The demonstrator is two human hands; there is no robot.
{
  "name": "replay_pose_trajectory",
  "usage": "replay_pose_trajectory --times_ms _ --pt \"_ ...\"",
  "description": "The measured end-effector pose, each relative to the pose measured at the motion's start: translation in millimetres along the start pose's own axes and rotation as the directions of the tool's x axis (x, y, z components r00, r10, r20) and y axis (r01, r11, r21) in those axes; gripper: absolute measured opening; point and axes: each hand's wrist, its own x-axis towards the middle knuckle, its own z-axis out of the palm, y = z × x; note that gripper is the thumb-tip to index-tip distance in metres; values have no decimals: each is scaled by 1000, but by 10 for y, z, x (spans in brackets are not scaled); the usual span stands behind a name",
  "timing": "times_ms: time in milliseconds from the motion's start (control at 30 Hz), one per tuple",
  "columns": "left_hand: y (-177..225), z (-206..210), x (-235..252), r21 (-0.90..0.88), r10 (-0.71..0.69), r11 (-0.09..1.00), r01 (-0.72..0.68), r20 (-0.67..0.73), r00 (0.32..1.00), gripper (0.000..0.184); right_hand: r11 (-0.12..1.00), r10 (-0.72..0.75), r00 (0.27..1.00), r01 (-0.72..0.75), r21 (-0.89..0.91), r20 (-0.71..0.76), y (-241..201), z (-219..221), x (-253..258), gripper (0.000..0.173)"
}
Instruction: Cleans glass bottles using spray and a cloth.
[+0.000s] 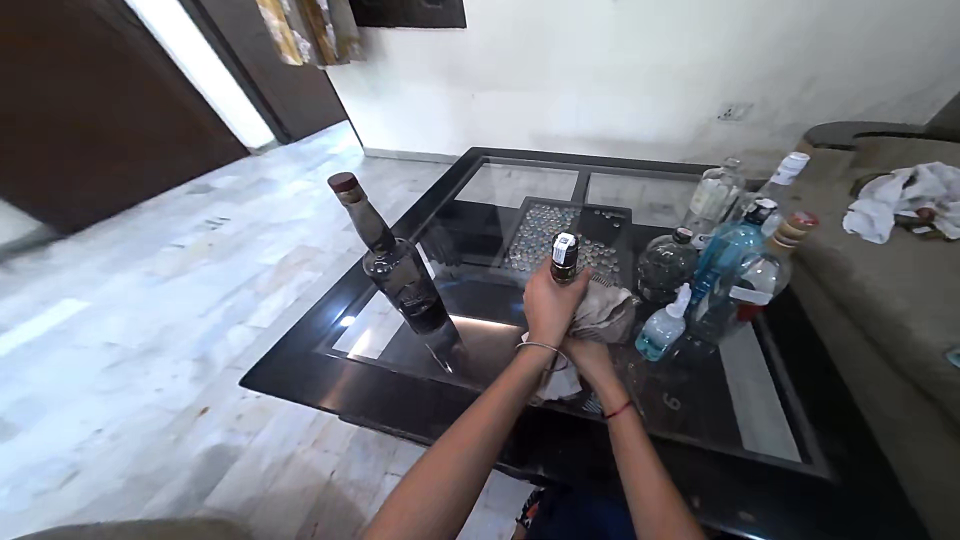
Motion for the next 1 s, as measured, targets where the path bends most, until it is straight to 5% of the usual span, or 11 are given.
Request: replay_pose_trajectory --times_ms 100,267,567,733,867,1000 --pt "-53 -27 130 -15 -43 999 43 41 998 31 1000 -24 999 25 -12 35 46 27 10 34" --pt "-222 -308 317 -357 183 927 -111 175 967 8 988 85 942 -120 92 324 105 -202 182 34" --pt "281 -994 582 -675 430 731 -101 341 836 11 955 32 742 -220 198 670 -37 -647 189 26" --pt "221 -1165 562 -778 440 627 -39 312 842 17 872 -12 841 -256 418 541 201 -681 -100 34" --pt "152 -1234 510 -788 388 615 -28 271 881 20 714 54 963 -222 664 264 216 -525 -515 6" --pt "163 -1297 419 -793 324 608 -26 218 920 31 453 31 994 -106 885 103 306 -269 -778 39"
